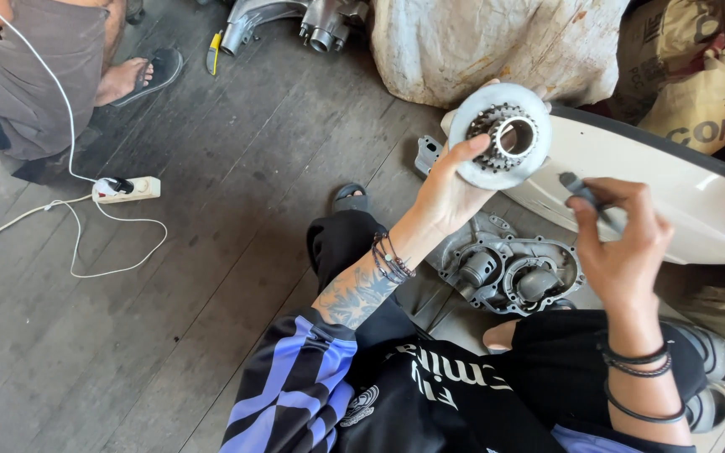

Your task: The person sits on the floor and uses a brush to clean a circular mechanical part with gear teeth. They rotate the part to scrub different areas, including the teeth and the flat surfaces, while holding it in their left hand.

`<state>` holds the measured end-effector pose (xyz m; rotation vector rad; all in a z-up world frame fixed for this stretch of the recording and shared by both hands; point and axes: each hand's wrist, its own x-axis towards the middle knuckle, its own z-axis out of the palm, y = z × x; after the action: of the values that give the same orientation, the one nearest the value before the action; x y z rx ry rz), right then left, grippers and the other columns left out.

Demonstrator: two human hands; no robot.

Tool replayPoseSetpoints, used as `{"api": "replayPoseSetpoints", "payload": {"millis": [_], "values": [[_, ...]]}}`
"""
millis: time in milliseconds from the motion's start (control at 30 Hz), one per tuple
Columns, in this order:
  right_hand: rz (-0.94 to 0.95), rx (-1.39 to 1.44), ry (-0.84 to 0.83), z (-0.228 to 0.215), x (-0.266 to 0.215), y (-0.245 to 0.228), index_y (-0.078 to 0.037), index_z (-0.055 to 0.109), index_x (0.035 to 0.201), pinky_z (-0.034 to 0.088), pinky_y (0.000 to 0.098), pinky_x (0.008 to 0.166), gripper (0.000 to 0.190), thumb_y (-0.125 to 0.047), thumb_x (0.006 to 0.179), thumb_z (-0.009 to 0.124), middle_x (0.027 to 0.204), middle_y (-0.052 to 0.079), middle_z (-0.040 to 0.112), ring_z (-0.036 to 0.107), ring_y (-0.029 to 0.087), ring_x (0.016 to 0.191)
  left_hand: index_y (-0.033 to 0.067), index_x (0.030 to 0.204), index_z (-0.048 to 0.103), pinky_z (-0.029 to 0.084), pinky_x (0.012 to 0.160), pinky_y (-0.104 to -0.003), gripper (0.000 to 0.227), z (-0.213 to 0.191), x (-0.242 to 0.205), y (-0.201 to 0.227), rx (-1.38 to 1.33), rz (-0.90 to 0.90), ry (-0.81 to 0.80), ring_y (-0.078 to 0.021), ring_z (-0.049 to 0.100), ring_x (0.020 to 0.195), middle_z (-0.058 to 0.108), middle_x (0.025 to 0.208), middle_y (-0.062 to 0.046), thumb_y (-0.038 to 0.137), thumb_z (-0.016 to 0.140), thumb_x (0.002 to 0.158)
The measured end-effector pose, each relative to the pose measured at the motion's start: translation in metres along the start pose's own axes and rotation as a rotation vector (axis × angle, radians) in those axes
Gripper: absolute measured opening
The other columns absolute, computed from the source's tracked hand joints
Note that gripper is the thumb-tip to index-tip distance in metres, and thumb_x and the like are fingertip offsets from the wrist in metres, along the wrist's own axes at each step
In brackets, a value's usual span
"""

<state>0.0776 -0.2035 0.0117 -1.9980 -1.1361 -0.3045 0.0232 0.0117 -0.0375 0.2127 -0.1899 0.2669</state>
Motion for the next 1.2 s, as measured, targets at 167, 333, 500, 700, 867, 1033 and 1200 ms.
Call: {"api": "replayPoseSetpoints", "payload": {"millis": [167, 333, 500, 700, 867, 1033, 1200], "values": [[-0.018, -0.121, -0.014, -0.014, 0.004, 0.012, 0.004, 0.07, 0.115, 0.037, 0.0453, 0.107, 0.007, 0.001, 0.111, 0.076, 0.105, 0.014, 0.069, 0.061, 0.03, 0.093, 0.0218, 0.168, 0.031, 0.046, 0.116, -0.057, 0.076, 0.028, -0.005, 0.002, -0.047, -0.059, -0.071, -0.0418, 0.039, 0.152, 0.04, 0.161, -0.029, 0.02, 0.07, 0.103], [-0.082, -0.135, 0.014, -0.007, 0.012, -0.002, 0.002, 0.071, 0.099, 0.034, 0.0495, 0.118, 0.032, -0.028, 0.104, 0.083, 0.094, 0.011, 0.071, 0.062, 0.027, 0.085, 0.0109, 0.166, 0.033, 0.045, 0.122, -0.051, 0.078, 0.033, -0.008, -0.003, 0.024, -0.098, -0.101, -0.042, 0.044, 0.151, 0.045, 0.16, -0.03, 0.031, 0.072, 0.102], [-0.17, -0.224, 0.037, -0.006, 0.024, -0.003, -0.002, 0.07, 0.09, 0.027, 0.0459, 0.12, 0.041, -0.038, 0.102, 0.085, 0.088, 0.006, 0.069, 0.062, 0.025, 0.084, 0.0122, 0.162, 0.039, 0.046, 0.124, -0.045, 0.07, 0.04, -0.008, -0.001, 0.237, -0.09, -0.11, -0.0316, 0.05, 0.15, 0.054, 0.155, -0.022, 0.037, 0.072, 0.105], [-0.22, -0.281, 0.036, -0.008, 0.021, -0.002, -0.003, 0.072, 0.087, 0.027, 0.0455, 0.119, 0.041, -0.039, 0.102, 0.086, 0.082, 0.005, 0.067, 0.063, 0.025, 0.08, 0.0107, 0.156, 0.048, 0.055, 0.113, -0.044, 0.068, 0.045, -0.01, 0.001, 0.285, -0.085, -0.127, -0.0303, 0.061, 0.136, 0.062, 0.147, -0.022, 0.033, 0.081, 0.101], [-0.245, -0.249, -0.058, -0.004, 0.018, -0.002, -0.007, 0.071, 0.084, 0.027, 0.0462, 0.118, 0.039, -0.04, 0.092, 0.091, 0.084, 0.0, 0.072, 0.066, 0.022, 0.083, 0.0092, 0.152, 0.052, 0.056, 0.109, -0.046, 0.067, 0.04, -0.009, -0.002, 0.307, -0.095, -0.099, -0.0327, 0.061, 0.133, 0.063, 0.143, -0.021, 0.03, 0.086, 0.098], [-0.201, -0.255, -0.001, -0.015, 0.014, 0.011, -0.003, 0.074, 0.09, 0.027, 0.0471, 0.122, 0.039, -0.036, 0.098, 0.092, 0.088, 0.006, 0.07, 0.064, 0.025, 0.084, 0.0123, 0.149, 0.055, 0.058, 0.102, -0.041, 0.063, 0.043, -0.012, 0.0, 0.348, -0.117, -0.096, -0.0276, 0.065, 0.124, 0.068, 0.131, -0.016, 0.032, 0.086, 0.098], [-0.255, -0.268, -0.08, -0.001, 0.016, -0.003, -0.008, 0.07, 0.082, 0.027, 0.0449, 0.116, 0.04, -0.04, 0.09, 0.091, 0.081, -0.002, 0.069, 0.062, 0.019, 0.079, 0.011, 0.148, 0.055, 0.057, 0.105, -0.045, 0.065, 0.039, -0.011, -0.003, 0.376, -0.088, -0.03, -0.0308, 0.063, 0.127, 0.065, 0.136, -0.018, 0.028, 0.088, 0.094]]}}
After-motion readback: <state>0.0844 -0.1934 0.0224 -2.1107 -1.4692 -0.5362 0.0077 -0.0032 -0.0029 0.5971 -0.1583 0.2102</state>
